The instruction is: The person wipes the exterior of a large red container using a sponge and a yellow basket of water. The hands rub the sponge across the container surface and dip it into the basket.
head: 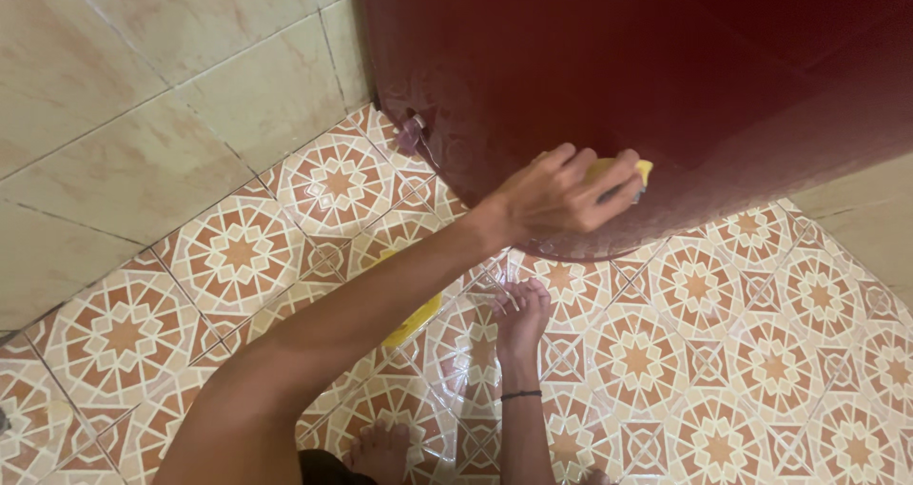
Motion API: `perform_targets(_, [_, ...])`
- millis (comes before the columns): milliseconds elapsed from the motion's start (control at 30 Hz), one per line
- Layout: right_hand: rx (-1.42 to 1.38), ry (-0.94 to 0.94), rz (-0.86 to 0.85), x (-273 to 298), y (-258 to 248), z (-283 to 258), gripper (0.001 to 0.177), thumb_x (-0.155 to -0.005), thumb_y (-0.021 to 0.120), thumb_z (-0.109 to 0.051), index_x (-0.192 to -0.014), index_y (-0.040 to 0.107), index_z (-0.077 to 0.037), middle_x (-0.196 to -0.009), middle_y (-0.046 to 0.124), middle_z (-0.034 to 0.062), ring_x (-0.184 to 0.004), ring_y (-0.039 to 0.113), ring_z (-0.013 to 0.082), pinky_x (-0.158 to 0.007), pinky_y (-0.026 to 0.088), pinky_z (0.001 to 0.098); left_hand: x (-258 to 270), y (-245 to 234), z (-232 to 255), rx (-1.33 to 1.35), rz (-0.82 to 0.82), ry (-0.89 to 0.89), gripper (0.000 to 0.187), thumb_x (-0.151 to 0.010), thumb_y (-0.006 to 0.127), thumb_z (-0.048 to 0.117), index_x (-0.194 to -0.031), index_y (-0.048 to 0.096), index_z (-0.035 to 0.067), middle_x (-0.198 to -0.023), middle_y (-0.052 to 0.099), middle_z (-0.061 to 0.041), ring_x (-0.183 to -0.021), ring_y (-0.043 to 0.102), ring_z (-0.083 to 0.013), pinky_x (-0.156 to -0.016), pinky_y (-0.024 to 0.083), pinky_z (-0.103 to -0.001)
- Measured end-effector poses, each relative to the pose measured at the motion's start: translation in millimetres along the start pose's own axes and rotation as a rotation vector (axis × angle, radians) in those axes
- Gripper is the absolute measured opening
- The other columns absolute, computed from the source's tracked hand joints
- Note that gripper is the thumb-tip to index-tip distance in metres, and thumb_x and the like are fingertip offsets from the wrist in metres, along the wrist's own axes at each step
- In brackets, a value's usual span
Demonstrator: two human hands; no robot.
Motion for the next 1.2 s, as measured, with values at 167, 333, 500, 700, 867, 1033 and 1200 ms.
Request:
perform_targets(167, [0.027,0.026,0.04,-1,2,3,0.029,-0.095,0.058,-0.019,-0.122,0.046,-0.017,-0.103,0.059,0.0077,-0.085,0.058,0.0214,-0.073,0.051,0.0392,7,-9,-18,-0.085,-0.006,0.002,0.025,-0.1,0.068,0.019,-0.121,0.067,0.006,-0.124,0.061,-0.014,-0.073,0.072,-0.0201,-0.056,0.06,-0.03])
perform_targets(333, [0.011,0.021,0.01,-1,6,7,0.031,-0.093,0.057,-0.014,-0.121,0.045,-0.016,-0.098,0.059,0.0106,-0.08,0.057,0.0216,-0.071,0.051,0.0405,35,-30,-86,-0.139,0.02,-0.131,0.011,-0.103,0.074,0.02,-0.109,0.071,0.012,-0.121,0.063,-0.01,-0.073,0.069,-0.0141,-0.058,0.058,-0.025])
perform_targets(500, [-0.014,0.048,0.035,1,-3,14,0.029,-0.094,0.054,-0.015,-0.122,0.043,-0.017,-0.097,0.059,0.0112,-0.077,0.055,0.0218,-0.07,0.051,0.0409,67,-61,-158,-0.258,0.005,-0.412,0.023,-0.09,0.081,0.019,-0.108,0.073,0.008,-0.118,0.065,-0.015,-0.076,0.07,-0.0205,-0.06,0.057,-0.031])
perform_targets(700, [-0.032,0.037,0.001,-4,-9,18,0.03,-0.095,0.053,-0.012,-0.123,0.042,-0.015,-0.1,0.058,0.0122,-0.079,0.054,0.022,-0.067,0.048,0.0407,84,-51,-159,-0.113,-0.132,-0.497,0.033,-0.097,0.081,0.028,-0.117,0.073,0.002,-0.118,0.065,-0.019,-0.068,0.067,-0.0197,-0.051,0.057,-0.029])
perform_targets(867, [0.004,0.019,-0.022,-5,-6,23,0.028,-0.096,0.052,-0.016,-0.122,0.043,-0.015,-0.098,0.058,0.0132,-0.074,0.054,0.0234,-0.066,0.05,0.0413,57,-22,-53,-0.02,-0.077,-0.044,0.014,-0.104,0.068,0.025,-0.108,0.065,0.012,-0.116,0.058,-0.011,-0.075,0.068,-0.0158,-0.058,0.06,-0.027])
perform_targets(1033, [0.008,0.032,-0.02,-2,-6,31,0.03,-0.095,0.054,-0.017,-0.123,0.044,-0.015,-0.099,0.059,0.0126,-0.075,0.056,0.0215,-0.067,0.051,0.0396,41,19,5,-0.081,-0.224,0.123,0.014,-0.098,0.063,0.017,-0.111,0.057,0.015,-0.118,0.057,-0.014,-0.074,0.071,-0.0201,-0.053,0.06,-0.029])
perform_targets(1200, [0.017,0.065,0.001,3,-8,34,0.03,-0.094,0.055,-0.018,-0.121,0.043,-0.016,-0.098,0.06,0.0125,-0.074,0.056,0.021,-0.066,0.05,0.0401,51,22,-9,-0.04,-0.298,0.097,0.018,-0.093,0.064,0.02,-0.109,0.058,0.014,-0.119,0.057,-0.016,-0.08,0.072,-0.0242,-0.058,0.063,-0.034])
Point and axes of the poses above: each hand's wrist, its own x-axis away from the middle knuckle, its own y-axis out of the palm, z = x × y, the point moved 8 cm from there along -x, towards the middle knuckle
